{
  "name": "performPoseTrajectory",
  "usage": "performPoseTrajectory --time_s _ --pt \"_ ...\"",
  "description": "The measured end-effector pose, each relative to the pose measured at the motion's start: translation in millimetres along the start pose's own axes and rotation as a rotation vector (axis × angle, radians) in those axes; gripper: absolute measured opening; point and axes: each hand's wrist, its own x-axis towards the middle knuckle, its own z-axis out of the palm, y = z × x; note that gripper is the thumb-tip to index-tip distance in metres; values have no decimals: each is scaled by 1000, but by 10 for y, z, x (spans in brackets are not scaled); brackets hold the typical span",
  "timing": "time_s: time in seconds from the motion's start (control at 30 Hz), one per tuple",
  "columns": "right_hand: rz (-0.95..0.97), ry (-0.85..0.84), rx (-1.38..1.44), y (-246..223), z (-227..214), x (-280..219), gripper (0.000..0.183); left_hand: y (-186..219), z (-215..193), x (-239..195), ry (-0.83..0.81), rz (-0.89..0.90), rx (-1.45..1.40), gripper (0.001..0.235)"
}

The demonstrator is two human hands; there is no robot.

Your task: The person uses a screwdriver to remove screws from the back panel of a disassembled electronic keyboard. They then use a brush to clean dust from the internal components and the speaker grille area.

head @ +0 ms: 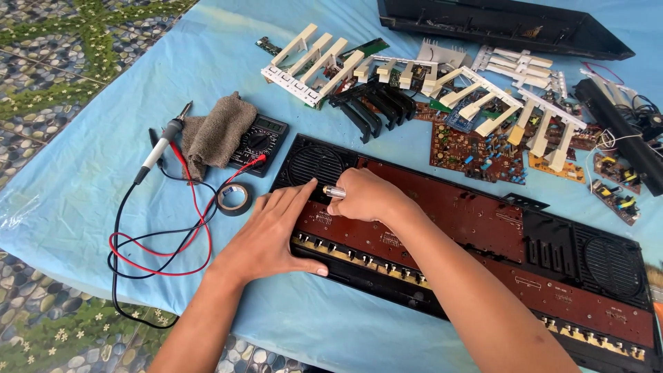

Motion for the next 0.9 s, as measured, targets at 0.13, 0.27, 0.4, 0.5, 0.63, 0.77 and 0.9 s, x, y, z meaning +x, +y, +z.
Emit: performPoseTrajectory --time_s 0.13,0.27,0.4,0.5,0.63,0.77,0.9 --pt "18 5 3 -101 -44 -96 24 -8 4 6 -2 4 6 139" --pt "35 5 4 -38 9 -56 28 -6 3 17 -14 -6 3 139" --pt "75 4 97 47 51 2 30 -1 -14 12 -10 -8 -4 139" --pt "77 -9 130 205 68 138 34 22 -29 14 -2 -5 -17 138" --pt "16 -35 190 161 -88 8 33 -14 -15 16 13 -1 -21 138" --pt "-196 242 299 -76 -397 -502 31 -11 -18 26 36 22 -31 126" --pt "-568 600 230 -172 -531 -829 25 13 -19 29 66 69 -32 102"
